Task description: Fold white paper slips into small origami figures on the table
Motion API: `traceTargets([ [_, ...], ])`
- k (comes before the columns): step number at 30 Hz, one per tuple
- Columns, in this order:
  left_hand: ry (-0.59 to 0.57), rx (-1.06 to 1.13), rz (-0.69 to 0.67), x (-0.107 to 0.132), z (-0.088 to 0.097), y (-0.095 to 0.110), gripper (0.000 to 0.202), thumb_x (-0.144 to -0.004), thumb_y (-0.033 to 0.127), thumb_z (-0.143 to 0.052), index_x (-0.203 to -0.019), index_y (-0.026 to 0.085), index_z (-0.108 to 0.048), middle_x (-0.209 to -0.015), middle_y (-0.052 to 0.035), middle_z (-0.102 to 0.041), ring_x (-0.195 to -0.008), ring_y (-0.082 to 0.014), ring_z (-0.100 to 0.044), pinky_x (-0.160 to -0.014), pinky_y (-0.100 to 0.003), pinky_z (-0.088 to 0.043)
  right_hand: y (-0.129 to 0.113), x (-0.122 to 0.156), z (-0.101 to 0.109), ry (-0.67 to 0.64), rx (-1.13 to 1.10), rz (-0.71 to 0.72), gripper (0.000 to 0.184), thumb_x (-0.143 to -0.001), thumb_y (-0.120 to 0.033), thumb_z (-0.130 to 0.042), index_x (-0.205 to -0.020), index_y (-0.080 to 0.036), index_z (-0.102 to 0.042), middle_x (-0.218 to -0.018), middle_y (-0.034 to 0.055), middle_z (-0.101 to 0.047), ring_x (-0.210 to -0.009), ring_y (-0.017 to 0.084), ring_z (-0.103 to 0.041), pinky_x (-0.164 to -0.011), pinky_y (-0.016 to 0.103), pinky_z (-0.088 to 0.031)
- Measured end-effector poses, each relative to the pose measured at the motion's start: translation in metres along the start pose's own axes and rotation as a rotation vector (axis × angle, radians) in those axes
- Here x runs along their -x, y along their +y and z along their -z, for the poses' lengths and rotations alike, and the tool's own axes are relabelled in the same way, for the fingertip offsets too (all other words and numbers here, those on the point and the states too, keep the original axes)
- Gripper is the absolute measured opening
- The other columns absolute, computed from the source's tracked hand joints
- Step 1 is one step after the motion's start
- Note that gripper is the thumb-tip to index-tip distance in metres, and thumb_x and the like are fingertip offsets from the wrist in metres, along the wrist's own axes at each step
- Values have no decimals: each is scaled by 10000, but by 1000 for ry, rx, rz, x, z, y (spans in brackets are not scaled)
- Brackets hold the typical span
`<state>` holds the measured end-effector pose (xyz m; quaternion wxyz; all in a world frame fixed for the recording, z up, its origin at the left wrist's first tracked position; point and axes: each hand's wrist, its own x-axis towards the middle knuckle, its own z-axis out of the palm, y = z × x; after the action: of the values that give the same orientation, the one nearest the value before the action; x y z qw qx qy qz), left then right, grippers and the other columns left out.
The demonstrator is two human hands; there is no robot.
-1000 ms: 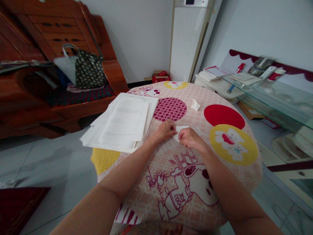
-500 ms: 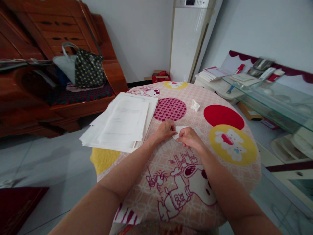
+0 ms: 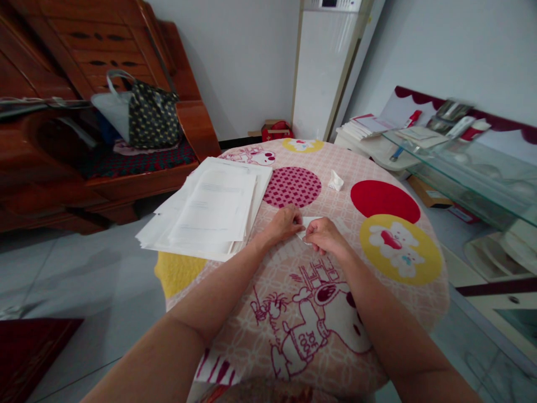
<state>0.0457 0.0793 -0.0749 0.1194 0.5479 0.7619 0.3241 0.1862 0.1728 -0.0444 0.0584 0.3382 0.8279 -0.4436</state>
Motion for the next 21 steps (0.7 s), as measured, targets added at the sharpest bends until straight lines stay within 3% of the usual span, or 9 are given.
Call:
traceTargets([
  [14,2,0,-7,1,1,-1,109,-751,126,-740,-686,142,-654,-801,-23,-633,-797,-152,-565,-724,-261,-445,1,2,9,-165,20,6,232,-726,-16,-611,-582,-177,-526,-372,-55,-522,-279,82,-449,-332,179,-306],
  [19,4,2,-5,-1,-2,-3,123,-767,153,-738,-685,143,-647,-784,-19,-629,-748,-137,-554,-699,-254,-438,9,0,6,2,-53,111,45,-765,-120,-679,-765,-160,-659,-438,-60,-547,-342,85,-472,-373,188,-318],
  [21,12,-1,-11,-1,-3,-4,143,-781,189,-740,-687,143,-642,-773,-22,-628,-747,-139,-554,-698,-255,-437,11,-3,4,56,5,174,138,-739,-127,-719,-872,-164,-708,-450,-73,-535,-383,91,-497,-415,191,-342],
])
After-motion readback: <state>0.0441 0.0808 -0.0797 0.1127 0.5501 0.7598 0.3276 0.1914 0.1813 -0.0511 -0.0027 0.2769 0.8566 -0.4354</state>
